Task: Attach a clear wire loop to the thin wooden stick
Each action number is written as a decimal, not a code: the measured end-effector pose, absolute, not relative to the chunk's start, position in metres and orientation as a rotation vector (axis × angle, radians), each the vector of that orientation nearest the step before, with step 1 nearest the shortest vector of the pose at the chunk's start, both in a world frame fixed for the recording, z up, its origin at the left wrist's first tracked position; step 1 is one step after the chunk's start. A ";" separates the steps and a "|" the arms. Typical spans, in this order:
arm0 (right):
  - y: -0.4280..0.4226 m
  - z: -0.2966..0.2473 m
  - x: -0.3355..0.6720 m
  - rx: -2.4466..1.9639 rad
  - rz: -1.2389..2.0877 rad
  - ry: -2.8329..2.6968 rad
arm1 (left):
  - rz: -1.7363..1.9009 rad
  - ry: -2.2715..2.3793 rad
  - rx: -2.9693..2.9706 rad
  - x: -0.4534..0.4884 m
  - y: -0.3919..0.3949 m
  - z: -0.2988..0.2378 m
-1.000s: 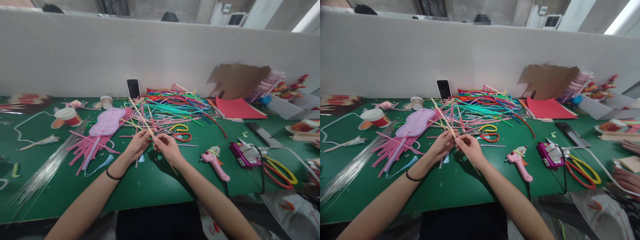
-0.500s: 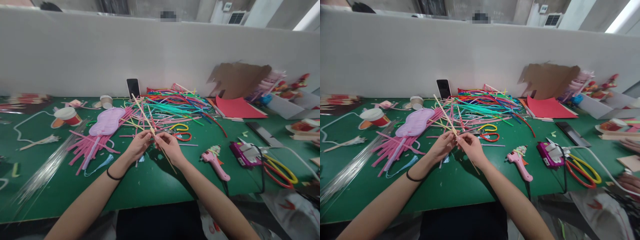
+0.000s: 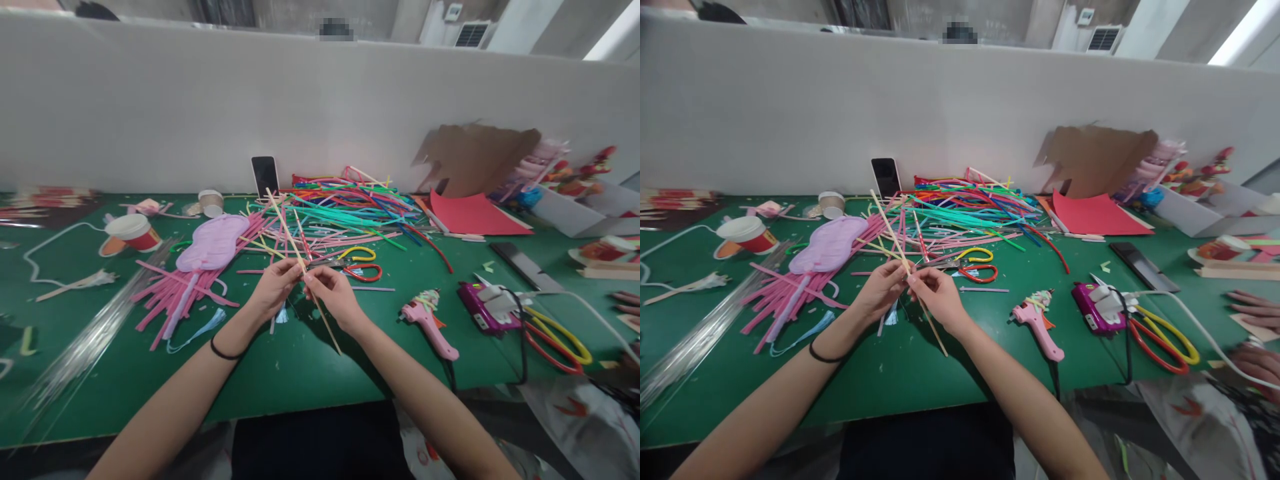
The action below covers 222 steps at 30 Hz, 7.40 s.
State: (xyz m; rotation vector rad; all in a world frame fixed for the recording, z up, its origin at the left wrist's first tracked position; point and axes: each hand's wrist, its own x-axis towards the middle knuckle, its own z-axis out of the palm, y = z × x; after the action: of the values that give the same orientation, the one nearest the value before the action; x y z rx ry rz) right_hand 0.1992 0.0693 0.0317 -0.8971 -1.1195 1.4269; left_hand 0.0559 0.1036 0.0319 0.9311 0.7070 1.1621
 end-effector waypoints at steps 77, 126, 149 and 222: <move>0.070 0.032 0.206 -0.950 1.300 -1.091 | 1.041 0.663 1.015 0.047 0.102 0.037; 0.080 0.041 0.229 -0.881 1.099 -1.593 | 0.691 0.611 1.013 0.045 0.100 0.028; 0.086 0.037 0.231 -0.885 1.090 -1.501 | 0.782 0.709 1.076 0.052 0.099 0.028; 0.085 0.034 0.223 -0.963 1.260 -1.163 | 0.883 0.750 1.159 0.055 0.100 0.026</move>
State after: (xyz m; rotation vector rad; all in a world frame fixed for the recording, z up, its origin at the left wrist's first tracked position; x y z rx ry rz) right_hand 0.2232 0.0847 0.0339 -0.9629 -1.1627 1.2603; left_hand 0.0546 0.0996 0.0256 1.1594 0.7501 0.8831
